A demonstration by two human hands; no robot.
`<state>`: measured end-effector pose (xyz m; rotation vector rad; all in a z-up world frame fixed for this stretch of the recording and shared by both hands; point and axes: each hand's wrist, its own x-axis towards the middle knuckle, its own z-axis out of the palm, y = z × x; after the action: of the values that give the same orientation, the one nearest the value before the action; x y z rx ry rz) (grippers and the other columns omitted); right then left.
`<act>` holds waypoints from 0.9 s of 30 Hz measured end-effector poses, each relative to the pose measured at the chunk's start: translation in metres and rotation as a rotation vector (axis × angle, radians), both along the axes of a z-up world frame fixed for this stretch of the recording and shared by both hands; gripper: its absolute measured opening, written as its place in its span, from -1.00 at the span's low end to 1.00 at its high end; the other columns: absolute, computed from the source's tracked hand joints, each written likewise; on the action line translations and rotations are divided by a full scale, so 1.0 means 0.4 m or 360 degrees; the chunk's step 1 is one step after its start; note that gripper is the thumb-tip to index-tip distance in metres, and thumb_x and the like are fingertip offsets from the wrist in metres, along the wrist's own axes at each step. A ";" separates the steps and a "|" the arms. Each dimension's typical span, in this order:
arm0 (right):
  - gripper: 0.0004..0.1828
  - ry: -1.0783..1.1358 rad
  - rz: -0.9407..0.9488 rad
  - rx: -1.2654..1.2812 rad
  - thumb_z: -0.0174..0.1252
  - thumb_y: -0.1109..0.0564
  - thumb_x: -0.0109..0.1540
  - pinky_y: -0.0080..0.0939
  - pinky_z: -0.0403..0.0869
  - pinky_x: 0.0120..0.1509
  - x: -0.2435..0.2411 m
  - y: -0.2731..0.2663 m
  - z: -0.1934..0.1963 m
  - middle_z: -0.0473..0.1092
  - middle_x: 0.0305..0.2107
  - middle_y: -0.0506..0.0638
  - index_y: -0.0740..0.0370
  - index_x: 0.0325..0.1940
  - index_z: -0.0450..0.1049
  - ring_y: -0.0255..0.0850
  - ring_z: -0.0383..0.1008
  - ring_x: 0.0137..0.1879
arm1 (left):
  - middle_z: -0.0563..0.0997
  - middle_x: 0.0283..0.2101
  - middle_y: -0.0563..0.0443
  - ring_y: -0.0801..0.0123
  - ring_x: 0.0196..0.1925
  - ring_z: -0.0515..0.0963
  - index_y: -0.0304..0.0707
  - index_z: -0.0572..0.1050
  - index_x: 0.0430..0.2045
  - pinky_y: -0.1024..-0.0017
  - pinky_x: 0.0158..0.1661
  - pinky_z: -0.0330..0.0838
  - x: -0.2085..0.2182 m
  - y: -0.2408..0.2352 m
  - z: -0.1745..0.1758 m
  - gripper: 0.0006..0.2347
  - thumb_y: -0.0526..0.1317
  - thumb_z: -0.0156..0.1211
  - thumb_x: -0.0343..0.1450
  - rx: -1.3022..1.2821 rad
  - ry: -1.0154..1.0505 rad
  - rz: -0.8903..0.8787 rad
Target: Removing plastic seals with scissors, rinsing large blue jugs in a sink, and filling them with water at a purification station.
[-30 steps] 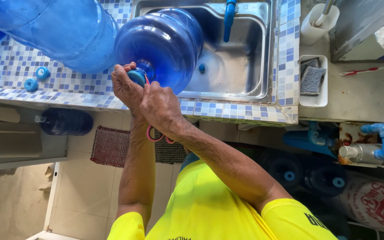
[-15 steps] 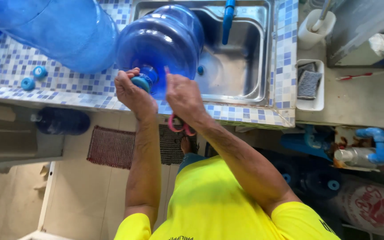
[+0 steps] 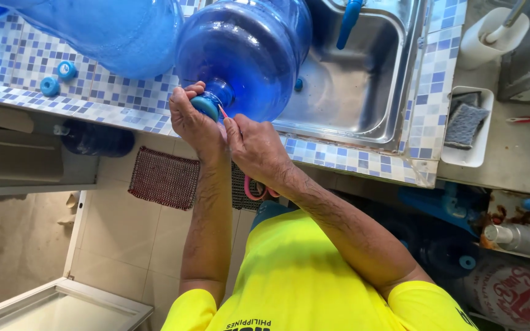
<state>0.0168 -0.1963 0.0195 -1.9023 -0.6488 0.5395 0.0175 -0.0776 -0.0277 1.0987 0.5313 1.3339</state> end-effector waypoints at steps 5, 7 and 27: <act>-0.46 -0.0020 -0.0028 -0.0013 -0.30 -0.21 0.45 0.09 0.59 -0.37 -0.010 0.006 0.005 0.48 -0.59 0.33 0.14 -0.34 0.40 0.23 0.61 -0.40 | 0.55 -0.40 -0.07 0.26 -0.17 0.63 -0.25 0.43 -0.52 0.24 0.12 0.39 -0.001 -0.005 0.001 -0.74 -0.18 -0.02 0.58 0.0011 0.0003 -0.0016; -0.47 -0.0018 -0.0055 -0.0023 -0.30 -0.19 0.46 0.09 0.58 -0.40 -0.015 0.011 0.014 0.47 -0.60 0.35 0.16 -0.33 0.40 0.24 0.60 -0.41 | 0.55 -0.40 -0.05 0.28 -0.16 0.63 -0.24 0.43 -0.53 0.24 0.13 0.38 -0.005 -0.005 0.005 -0.74 -0.19 -0.02 0.58 0.0008 0.0020 -0.0027; -0.53 0.0060 -0.0245 -0.0102 -0.05 -0.25 0.36 0.14 0.48 -0.19 0.122 -0.072 -0.012 0.46 -0.66 0.11 0.06 -0.39 0.54 0.11 0.58 -0.32 | 0.47 -0.45 -0.03 0.27 -0.17 0.59 -0.21 0.32 -0.61 0.18 0.23 0.35 0.000 -0.034 -0.021 -0.74 -0.26 -0.03 0.56 -0.0031 -0.0094 -0.0015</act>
<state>0.0657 -0.2250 0.0146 -1.9781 -0.4611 0.5012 0.0176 -0.0913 -0.0362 1.0415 0.4943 1.3464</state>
